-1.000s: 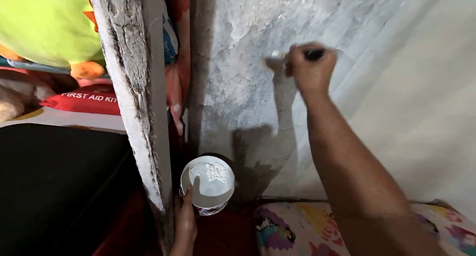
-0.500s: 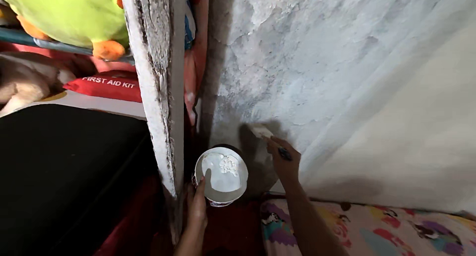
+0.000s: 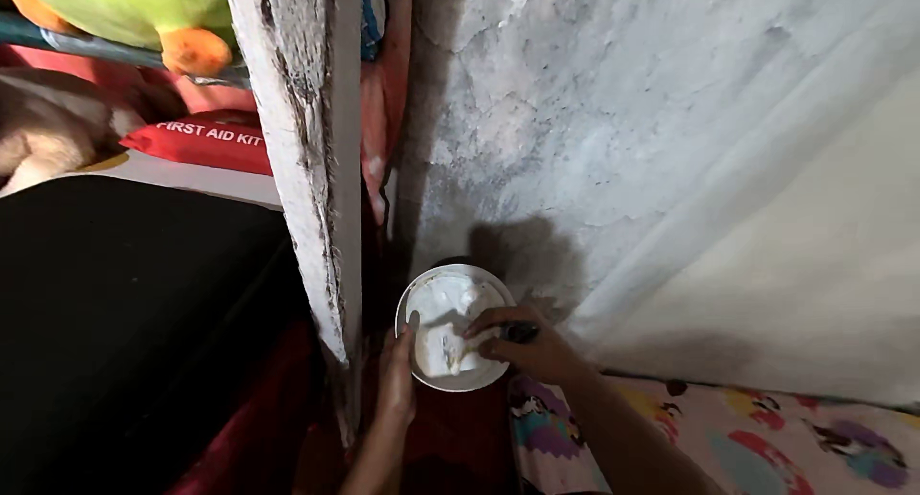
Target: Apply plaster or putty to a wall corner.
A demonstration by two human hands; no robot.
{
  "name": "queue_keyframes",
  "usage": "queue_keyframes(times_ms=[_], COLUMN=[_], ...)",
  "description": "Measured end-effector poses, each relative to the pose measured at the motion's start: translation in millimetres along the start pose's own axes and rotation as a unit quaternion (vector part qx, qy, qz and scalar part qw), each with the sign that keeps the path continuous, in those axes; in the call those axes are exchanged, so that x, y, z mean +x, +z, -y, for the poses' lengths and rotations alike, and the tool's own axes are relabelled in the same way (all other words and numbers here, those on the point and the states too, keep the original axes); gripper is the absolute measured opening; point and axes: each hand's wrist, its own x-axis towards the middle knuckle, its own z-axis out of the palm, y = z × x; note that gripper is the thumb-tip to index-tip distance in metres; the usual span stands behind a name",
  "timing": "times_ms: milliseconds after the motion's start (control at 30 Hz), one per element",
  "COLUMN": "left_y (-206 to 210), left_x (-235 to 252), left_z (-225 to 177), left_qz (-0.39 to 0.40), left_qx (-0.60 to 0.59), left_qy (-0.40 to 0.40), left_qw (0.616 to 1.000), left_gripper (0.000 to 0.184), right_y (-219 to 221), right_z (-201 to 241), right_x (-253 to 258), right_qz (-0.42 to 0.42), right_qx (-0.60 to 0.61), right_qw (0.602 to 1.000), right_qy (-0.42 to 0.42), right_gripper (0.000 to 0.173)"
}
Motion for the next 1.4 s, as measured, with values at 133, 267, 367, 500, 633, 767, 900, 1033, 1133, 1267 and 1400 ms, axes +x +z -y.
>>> queue_keyframes(times_ms=[133,267,367,500,633,767,900,1033,1133,1267,1400], left_y=[-4.8,-4.1,-4.7,-2.5,-5.5,-8.9,-4.4,-4.0,-3.2,-4.3,-4.0], left_x=[-0.4,-1.2,-1.2,-2.5,-2.9,-1.8,-2.5,2.6,4.2,7.8,9.0], left_z=[-0.9,-4.2,-4.6,-5.6,-7.4,-10.3,-7.6,-1.4,-0.9,1.3,1.3], left_qz=[-0.007,-0.009,-0.001,0.01,0.023,0.025,-0.005,-0.03,-0.061,-0.085,-0.089], left_qx=[-0.007,0.021,0.041,0.049,0.063,0.11,0.084,0.058,0.058,0.043,0.03], left_qy=[0.011,0.005,-0.005,-0.031,-0.051,-0.062,-0.072,-0.057,-0.034,-0.037,-0.031], left_qw=[1.0,1.0,0.999,0.998,0.996,0.992,0.994,0.996,0.996,0.995,0.995], left_gripper=[0.047,0.043,0.041,0.04,0.041,0.041,0.044,0.052,0.058,0.064,0.061], right_y=[-23.8,-57.1,-53.8,-24.1,-39.4,-63.3,-56.7,-28.8,-22.9,-48.6,-91.9], right_z=[0.6,13.7,13.9,0.7,-1.3,-2.2,-15.3,-29.2,-31.9,-2.5,55.8], right_x=[-6.6,-1.2,2.9,1.7,-2.1,-6.9,-11.3,-7.1,-1.9,25.8,60.0], right_qz=[0.066,0.064,0.055,0.138,0.157,0.098,-0.089,-0.314,-0.385,-0.435,-0.47], right_qx=[-0.011,-0.081,-0.028,0.029,-0.005,-0.006,0.195,0.359,0.423,0.438,0.368], right_qw=[0.993,0.988,0.997,0.989,0.977,0.983,0.941,0.802,0.748,0.753,0.802], right_qy=[0.095,0.116,0.037,0.049,0.143,0.157,0.262,0.359,0.336,0.228,-0.013], right_gripper=[0.015,0.015,0.014,0.014,0.015,0.016,0.023,0.027,0.02,0.021,0.02])
